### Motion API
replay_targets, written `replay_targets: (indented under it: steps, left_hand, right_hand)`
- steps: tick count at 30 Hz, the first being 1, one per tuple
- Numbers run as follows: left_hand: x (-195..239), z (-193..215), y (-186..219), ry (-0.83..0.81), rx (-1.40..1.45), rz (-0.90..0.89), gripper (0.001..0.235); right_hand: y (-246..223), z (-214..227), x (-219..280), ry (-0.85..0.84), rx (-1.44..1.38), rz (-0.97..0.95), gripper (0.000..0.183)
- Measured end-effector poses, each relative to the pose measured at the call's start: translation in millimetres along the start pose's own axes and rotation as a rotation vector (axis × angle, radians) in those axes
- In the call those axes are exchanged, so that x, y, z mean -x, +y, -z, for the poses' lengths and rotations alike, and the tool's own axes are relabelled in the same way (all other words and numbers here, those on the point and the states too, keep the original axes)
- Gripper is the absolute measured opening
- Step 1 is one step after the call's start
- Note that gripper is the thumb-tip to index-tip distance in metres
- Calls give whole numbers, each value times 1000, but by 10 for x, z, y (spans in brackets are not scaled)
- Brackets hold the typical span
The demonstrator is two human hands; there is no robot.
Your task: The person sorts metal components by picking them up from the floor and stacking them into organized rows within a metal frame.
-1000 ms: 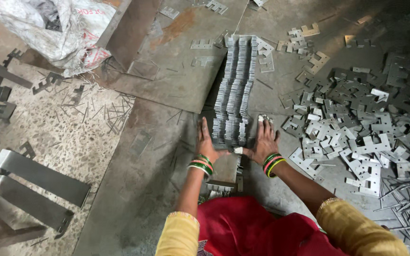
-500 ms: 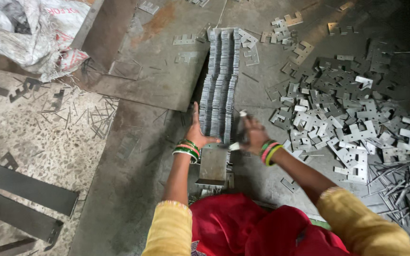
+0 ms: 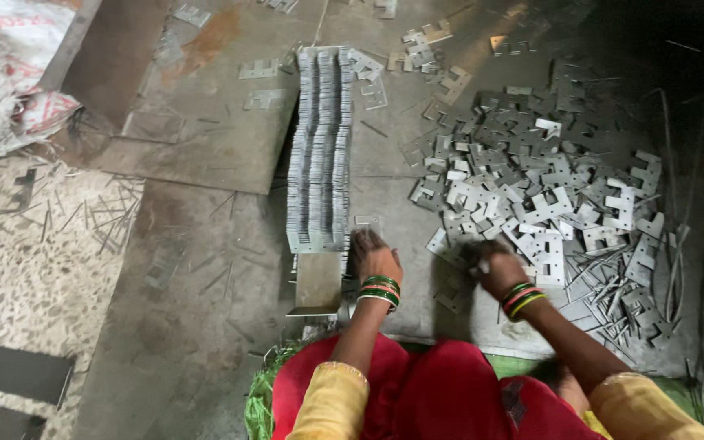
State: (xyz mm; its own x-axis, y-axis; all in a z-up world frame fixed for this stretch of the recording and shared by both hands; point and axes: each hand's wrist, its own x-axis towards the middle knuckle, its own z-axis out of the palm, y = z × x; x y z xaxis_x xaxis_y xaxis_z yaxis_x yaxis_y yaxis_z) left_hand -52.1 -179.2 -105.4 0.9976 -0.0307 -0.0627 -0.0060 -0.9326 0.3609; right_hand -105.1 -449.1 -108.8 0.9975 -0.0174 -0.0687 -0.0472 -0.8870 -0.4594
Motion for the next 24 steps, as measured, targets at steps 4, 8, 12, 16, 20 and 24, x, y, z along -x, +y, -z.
replay_targets:
  steps: [4, 8, 12, 16, 20, 24]
  left_hand:
    - [-156, -219, 80, 117, -107, 42, 60]
    - [-201, -225, 144, 54, -5, 127, 42]
    - [-357, -372, 142, 199, 243, 273, 67]
    - [-437, -951, -136, -28, 478, 298, 35]
    - [-296, -1230, -348, -49, 817, 213, 31]
    - [5, -735, -355, -386, 1346, 288, 45]
  right_hand:
    - [-429, 89, -94, -197, 212, 4, 56]
    - [-421, 41, -194, -199, 317, 94, 44]
    - [-276, 48, -97, -342, 422, 138, 50]
    - [-75, 105, 42, -661, 590, 159, 33]
    - [-122, 378, 129, -249, 521, 252, 34]
    - [-330, 605, 285, 17, 238, 480, 38]
